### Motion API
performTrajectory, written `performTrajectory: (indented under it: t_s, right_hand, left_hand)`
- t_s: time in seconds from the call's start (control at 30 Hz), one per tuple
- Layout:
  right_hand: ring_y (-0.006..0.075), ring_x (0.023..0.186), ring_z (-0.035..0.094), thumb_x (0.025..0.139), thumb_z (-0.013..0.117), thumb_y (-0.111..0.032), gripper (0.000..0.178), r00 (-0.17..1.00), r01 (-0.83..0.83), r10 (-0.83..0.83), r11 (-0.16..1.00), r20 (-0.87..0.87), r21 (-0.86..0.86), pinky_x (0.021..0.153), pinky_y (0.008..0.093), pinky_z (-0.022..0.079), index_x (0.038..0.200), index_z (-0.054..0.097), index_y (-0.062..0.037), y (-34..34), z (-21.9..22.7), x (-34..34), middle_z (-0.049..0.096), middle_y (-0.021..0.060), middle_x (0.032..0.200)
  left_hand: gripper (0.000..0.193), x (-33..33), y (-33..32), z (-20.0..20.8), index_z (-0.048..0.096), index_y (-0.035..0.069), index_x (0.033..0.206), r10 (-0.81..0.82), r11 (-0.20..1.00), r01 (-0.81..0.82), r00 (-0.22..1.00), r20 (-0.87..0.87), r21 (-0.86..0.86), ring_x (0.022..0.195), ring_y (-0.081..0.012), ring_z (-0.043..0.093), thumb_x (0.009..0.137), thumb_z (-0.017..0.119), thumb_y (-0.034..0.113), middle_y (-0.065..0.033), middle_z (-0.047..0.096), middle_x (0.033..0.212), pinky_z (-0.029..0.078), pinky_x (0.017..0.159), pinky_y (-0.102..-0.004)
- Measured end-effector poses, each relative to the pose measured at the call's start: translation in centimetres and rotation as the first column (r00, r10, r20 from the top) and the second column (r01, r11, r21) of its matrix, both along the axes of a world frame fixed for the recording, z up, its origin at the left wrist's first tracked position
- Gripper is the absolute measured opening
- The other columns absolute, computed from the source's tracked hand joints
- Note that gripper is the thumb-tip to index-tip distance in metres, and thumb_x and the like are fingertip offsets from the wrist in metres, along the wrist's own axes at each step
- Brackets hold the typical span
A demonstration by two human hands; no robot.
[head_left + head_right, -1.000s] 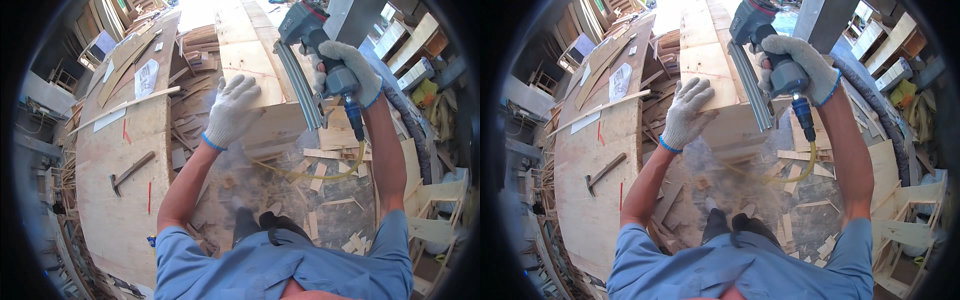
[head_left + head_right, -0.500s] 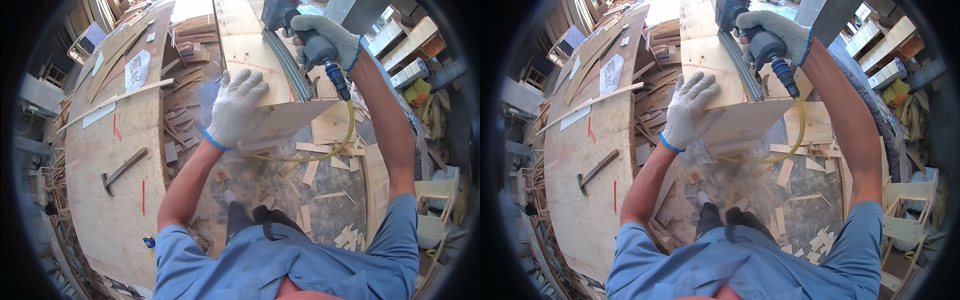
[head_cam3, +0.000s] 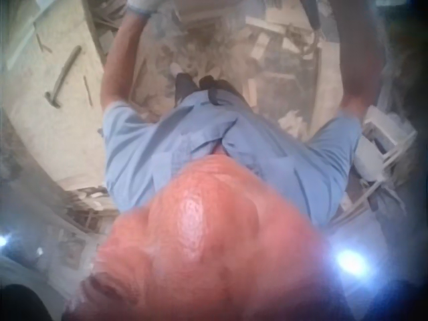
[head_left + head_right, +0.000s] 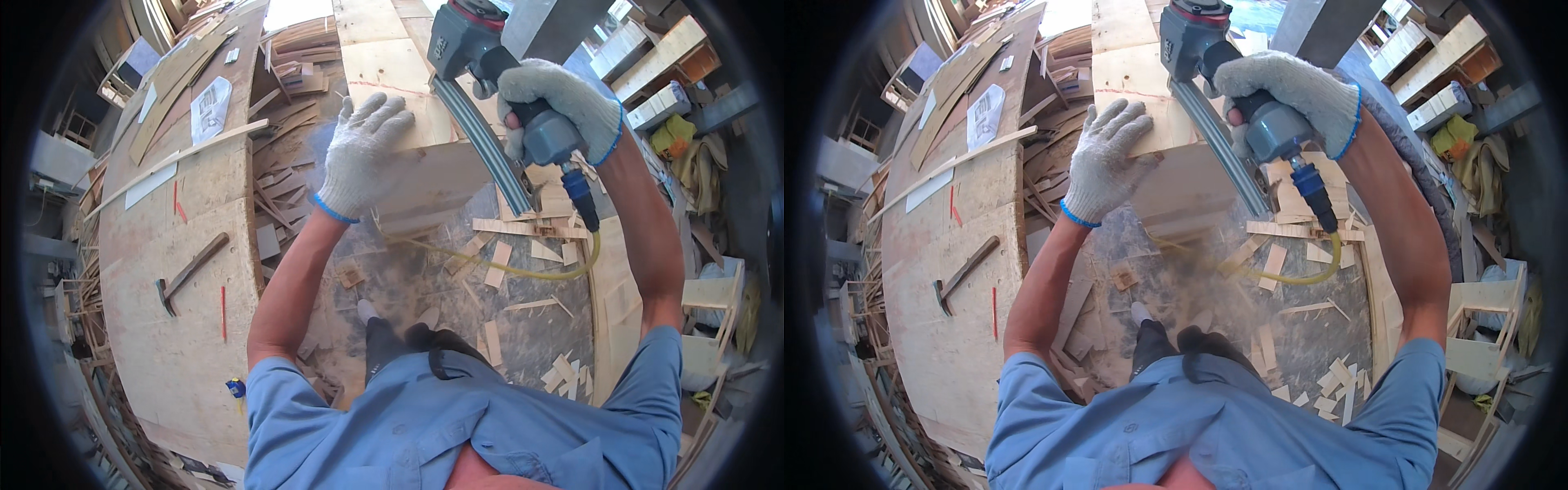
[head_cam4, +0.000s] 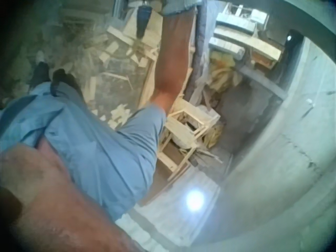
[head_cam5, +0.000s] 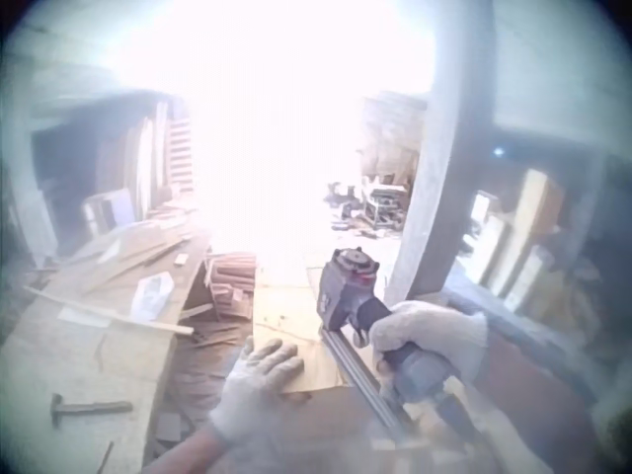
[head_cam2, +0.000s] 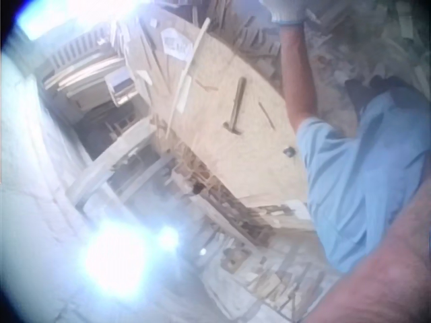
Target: The person marks a small wooden board with a red pencil, then uses a nail gun to attach it to a larger wooden frame. They also use a hammer to tap the board into place and a tape measure to check dimensions.
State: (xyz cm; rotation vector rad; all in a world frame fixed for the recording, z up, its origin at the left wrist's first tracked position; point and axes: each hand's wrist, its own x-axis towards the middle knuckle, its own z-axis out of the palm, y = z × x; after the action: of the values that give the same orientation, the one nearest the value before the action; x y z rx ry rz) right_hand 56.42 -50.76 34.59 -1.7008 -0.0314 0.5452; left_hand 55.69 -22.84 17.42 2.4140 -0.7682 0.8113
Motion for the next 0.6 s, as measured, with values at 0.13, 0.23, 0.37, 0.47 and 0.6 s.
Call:
performTrajectory:
  t_s: [0.13,0.23,0.37,0.47,0.6]
  right_hand:
    - [0.0229,0.06,0.073,0.094,0.073,-0.025,0.032,0.994,-0.106,0.106,0.994,0.027,0.005,0.054,0.0357,0.063,0.107,0.061,0.0019,-2.0,-0.4,-2.1,0.067,0.0095,0.079]
    - [0.0233,0.06,0.074,0.092,0.072,-0.024,0.03,0.987,-0.159,0.161,0.983,-0.012,0.094,0.056,0.036,0.065,0.105,0.062,0.002,-3.8,-1.3,-3.2,0.068,0.0104,0.078]
    - [0.0253,0.061,0.074,0.092,0.074,-0.023,0.031,0.994,-0.107,0.107,0.993,0.002,-0.041,0.056,0.0379,0.066,0.104,0.062,0.0035,-2.5,-0.4,-5.2,0.068,0.0121,0.078]
    - [0.0259,0.06,0.074,0.091,0.074,-0.024,0.033,0.994,-0.103,0.105,0.993,0.02,-0.051,0.056,0.0378,0.065,0.104,0.062,0.0038,-2.1,0.4,-5.1,0.068,0.0123,0.077]
    - [0.0262,0.06,0.074,0.094,0.071,-0.025,0.03,0.983,-0.164,0.162,0.986,0.089,0.018,0.054,0.037,0.064,0.1,0.062,0.0031,-0.6,1.0,-2.5,0.068,0.0126,0.079]
  left_hand:
    - [0.063,-0.3,-0.2,0.6,0.068,0.01,0.14,0.014,1.0,-0.013,0.999,-0.032,0.007,0.145,-0.0375,0.055,0.084,0.087,0.032,-0.0159,0.067,0.145,0.033,0.128,-0.0575]
    - [0.067,-0.2,-0.5,0.5,0.064,0.008,0.145,0.014,1.0,-0.014,0.999,-0.05,0.001,0.145,-0.0373,0.055,0.087,0.085,0.032,-0.0172,0.066,0.146,0.032,0.128,-0.0574]
    - [0.065,-0.5,0.0,0.5,0.061,0.007,0.149,0.003,0.999,-0.005,0.998,-0.062,-0.038,0.145,-0.0377,0.055,0.092,0.08,0.033,-0.0178,0.066,0.145,0.031,0.129,-0.0578]
    - [0.055,-0.5,0.0,0.2,0.065,0.006,0.144,-0.04,0.993,0.036,0.999,-0.035,-0.114,0.144,-0.0377,0.056,0.095,0.075,0.03,-0.0175,0.068,0.142,0.031,0.129,-0.0579]
    - [0.036,-0.3,-0.5,-0.8,0.072,0.005,0.13,-0.064,0.951,0.066,0.998,0.017,-0.302,0.138,-0.0372,0.06,0.098,0.068,0.02,-0.0166,0.071,0.137,0.03,0.128,-0.0576]
